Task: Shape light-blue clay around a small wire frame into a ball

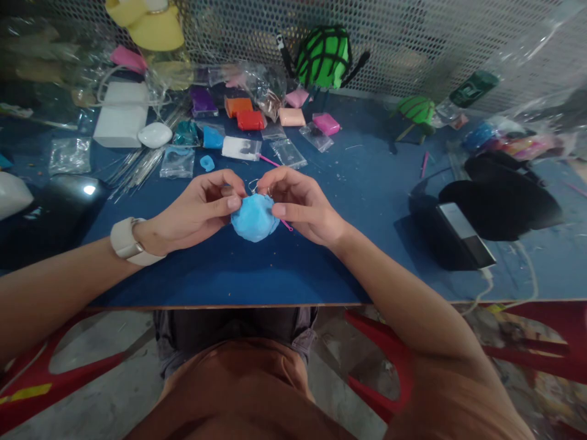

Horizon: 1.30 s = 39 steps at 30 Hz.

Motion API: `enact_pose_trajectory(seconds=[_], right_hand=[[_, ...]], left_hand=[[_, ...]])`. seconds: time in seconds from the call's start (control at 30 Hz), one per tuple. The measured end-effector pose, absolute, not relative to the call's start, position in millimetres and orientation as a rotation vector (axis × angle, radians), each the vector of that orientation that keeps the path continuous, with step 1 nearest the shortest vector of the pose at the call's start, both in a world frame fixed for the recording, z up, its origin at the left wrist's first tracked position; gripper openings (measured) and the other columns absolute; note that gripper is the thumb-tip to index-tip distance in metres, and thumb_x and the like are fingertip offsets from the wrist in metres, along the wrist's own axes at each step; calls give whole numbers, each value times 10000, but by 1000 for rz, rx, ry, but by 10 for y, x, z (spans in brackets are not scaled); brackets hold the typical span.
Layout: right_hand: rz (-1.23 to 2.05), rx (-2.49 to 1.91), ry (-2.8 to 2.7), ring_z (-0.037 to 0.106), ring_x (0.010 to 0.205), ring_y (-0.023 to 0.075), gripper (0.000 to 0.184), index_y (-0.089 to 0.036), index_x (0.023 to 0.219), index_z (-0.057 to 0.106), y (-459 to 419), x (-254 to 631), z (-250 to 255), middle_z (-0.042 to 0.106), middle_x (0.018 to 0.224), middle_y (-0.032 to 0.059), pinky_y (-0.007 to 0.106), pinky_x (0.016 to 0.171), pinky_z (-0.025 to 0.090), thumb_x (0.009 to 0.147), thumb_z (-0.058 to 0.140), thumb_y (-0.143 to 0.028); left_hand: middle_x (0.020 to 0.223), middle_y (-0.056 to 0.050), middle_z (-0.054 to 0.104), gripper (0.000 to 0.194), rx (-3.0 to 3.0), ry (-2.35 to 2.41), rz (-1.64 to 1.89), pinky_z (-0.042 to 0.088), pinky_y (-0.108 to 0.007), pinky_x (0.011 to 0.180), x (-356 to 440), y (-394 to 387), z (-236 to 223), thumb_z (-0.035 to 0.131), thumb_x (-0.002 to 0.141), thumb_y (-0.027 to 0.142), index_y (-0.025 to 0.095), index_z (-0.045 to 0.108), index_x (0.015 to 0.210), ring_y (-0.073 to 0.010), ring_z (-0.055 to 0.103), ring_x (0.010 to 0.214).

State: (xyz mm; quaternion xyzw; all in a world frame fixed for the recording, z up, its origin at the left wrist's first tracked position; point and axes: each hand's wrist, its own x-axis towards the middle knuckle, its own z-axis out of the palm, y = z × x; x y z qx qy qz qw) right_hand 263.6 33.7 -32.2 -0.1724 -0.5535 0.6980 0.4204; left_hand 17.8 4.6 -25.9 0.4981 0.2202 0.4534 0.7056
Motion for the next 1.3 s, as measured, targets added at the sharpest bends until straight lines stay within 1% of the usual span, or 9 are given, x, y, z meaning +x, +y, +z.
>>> enact_pose_trajectory(seconds=[0.07,0.23,0.4,0.57,0.7,0.8,1.0,1.17,1.3], right_hand=[[1758,-437,-1373,705,860,147,390,-260,1107,895,349,2655,-326,791,1057,5,240,687,586,792,1113,-337],[1773,-510,-1337,609,736,133,413,-276,1071,834,370,2678,-329,742,1019,-11,244,569,535,793,1108,-411],[1790,-535,-1306,615,737,122,449,-262,1069,806,378,2673,-340,729,1004,-19,227,564,537,788,1118,-423],[1842,-482,-1314,659,768,119,426,-249,1091,822,381,2676,-363,751,1015,-16,203,579,560,801,1113,-361],[1859,-425,-1312,690,779,116,393,-246,1111,839,382,2678,-371,762,1007,-19,192,594,573,824,1095,-328],[1864,-448,-1271,693,771,114,407,-241,1102,838,395,2676,-376,768,1004,-24,199,618,597,813,1105,-350],[1916,-452,-1263,724,786,114,354,-241,1099,848,413,2668,-404,796,1038,-23,199,619,591,844,1078,-330],[1949,-426,-1264,728,837,114,367,-244,1117,845,390,2658,-406,791,1052,-24,194,687,609,851,1079,-341],[1942,-450,-1266,728,860,123,382,-245,1109,832,375,2657,-395,782,1050,-19,198,718,626,856,1087,-374]], left_hand=[[856,-2,730,376,1128,465,1005,636,-266,711,179,43,-252,1083,936,503,226,830,962,-128,673,748],[823,9,630,443,1208,476,1009,537,-285,640,204,13,-229,1053,946,593,249,775,975,-129,554,696],[818,9,598,475,1295,503,998,467,-305,638,202,-3,-252,1048,941,625,257,755,1007,-137,511,702],[831,2,689,457,1285,470,984,522,-301,673,191,16,-278,1030,970,605,245,751,998,-134,584,702],[832,3,686,443,1273,433,974,529,-279,654,195,12,-242,1032,974,587,235,763,976,-122,588,696],[851,-14,705,416,1257,427,972,563,-284,678,192,3,-215,992,1015,594,235,781,1000,-142,640,742],[884,-9,753,382,1221,376,948,582,-267,693,185,8,-238,1041,988,475,229,754,1047,-131,677,743],[887,5,785,364,1215,271,939,613,-227,730,193,28,-292,1086,938,309,220,754,1057,-113,717,764],[898,5,783,360,1219,260,940,617,-214,726,193,37,-307,1086,936,303,213,756,1046,-106,719,770]])
